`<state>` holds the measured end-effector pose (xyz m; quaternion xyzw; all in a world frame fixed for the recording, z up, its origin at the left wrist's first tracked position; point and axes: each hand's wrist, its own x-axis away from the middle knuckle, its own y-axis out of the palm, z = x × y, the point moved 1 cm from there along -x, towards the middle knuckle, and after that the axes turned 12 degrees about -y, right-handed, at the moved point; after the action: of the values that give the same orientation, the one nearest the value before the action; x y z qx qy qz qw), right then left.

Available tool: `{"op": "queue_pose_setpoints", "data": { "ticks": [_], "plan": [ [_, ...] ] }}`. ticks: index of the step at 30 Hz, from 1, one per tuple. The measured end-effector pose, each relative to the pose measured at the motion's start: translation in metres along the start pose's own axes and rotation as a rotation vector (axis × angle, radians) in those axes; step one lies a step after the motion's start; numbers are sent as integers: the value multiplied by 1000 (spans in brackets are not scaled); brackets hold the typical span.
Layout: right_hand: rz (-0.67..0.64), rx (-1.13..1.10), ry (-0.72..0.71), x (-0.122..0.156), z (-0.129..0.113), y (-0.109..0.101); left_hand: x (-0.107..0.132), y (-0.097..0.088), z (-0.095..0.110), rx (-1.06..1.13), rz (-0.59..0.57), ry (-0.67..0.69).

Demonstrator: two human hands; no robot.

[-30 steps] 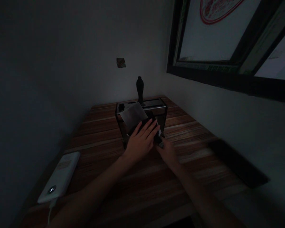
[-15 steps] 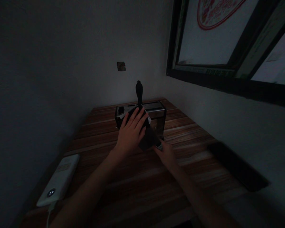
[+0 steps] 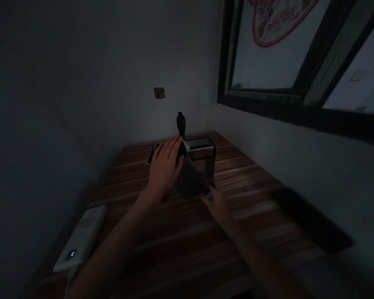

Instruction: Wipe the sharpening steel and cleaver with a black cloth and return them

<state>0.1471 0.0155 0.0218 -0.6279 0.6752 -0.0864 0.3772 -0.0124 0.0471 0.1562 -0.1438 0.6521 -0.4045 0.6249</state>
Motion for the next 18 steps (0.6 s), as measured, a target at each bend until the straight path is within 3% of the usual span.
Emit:
{"op": "queue_pose_setpoints", "data": {
  "ticks": [13,18],
  "plan": [
    [-6,12,-9,1,-1,-1,-8,1,-4,78,45,-30],
    [-7,-15,-15,1,0,0,-25,-11,-13,151,137,-48]
  ]
}}
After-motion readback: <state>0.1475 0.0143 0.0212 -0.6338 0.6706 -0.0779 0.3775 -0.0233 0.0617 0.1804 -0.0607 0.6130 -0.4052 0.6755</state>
